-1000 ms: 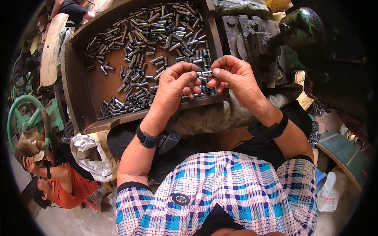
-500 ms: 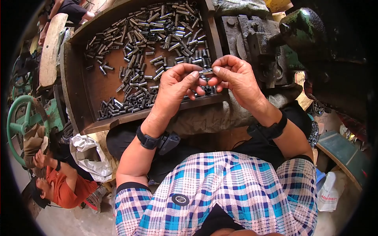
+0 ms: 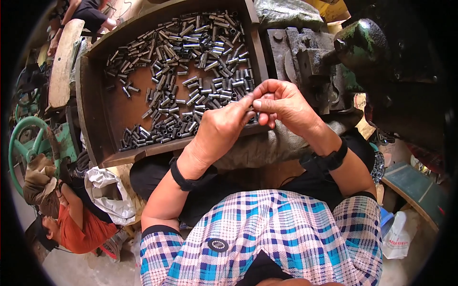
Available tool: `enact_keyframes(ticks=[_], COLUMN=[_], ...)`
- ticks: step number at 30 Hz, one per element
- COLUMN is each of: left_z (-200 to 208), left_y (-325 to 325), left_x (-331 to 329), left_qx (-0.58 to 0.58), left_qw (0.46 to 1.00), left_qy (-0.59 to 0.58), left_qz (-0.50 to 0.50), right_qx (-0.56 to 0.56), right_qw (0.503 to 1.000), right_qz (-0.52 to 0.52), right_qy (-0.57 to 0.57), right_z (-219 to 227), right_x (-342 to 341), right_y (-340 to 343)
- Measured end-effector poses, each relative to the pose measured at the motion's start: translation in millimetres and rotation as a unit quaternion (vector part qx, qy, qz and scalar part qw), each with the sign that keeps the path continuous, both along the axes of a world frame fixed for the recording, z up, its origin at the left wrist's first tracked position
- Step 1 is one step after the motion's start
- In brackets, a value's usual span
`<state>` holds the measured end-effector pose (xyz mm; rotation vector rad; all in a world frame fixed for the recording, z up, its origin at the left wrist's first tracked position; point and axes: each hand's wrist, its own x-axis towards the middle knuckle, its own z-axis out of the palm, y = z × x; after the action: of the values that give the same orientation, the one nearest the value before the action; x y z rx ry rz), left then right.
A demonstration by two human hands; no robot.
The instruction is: Picking up and inspecting small metal bolts from a wooden tray and periodically placing them into a press machine for processing.
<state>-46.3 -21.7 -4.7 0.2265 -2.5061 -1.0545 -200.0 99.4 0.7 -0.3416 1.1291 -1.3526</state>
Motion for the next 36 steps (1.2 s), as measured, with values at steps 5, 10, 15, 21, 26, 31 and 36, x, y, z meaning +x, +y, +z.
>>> enact_keyframes(ticks=[5,10,15,21,26,31,36], left_z=[0,8,4,12,5,-8,-5], left_y=[-6,-18,-65,-65,-60,-50,-61], left_x=[2,7,27,31,32,30,30], left_qx=[-0.032,0.3,0.7,0.666,0.186,-0.182,-0.176], left_qw=[0.999,0.948,0.702,0.72,0.964,0.942,0.939], left_qy=[-0.001,-0.087,0.004,0.048,-0.113,-0.235,-0.269], left_qz=[-0.038,0.055,0.129,0.188,0.15,0.156,0.12], right_qx=[0.017,0.017,-0.093,0.003,-0.02,0.012,-0.011], right_qw=[0.999,0.993,0.627,0.524,0.692,0.805,0.781], right_qz=[-0.017,-0.049,0.074,0.22,0.081,0.044,0.054], right_qy=[0.021,0.11,0.77,0.823,0.717,0.591,0.622], right_z=[-1,2,-8,-12,-4,0,-2], right_x=[8,8,20,41,30,22,24], right_y=[-4,-17,-30,-41,-37,-28,-23])
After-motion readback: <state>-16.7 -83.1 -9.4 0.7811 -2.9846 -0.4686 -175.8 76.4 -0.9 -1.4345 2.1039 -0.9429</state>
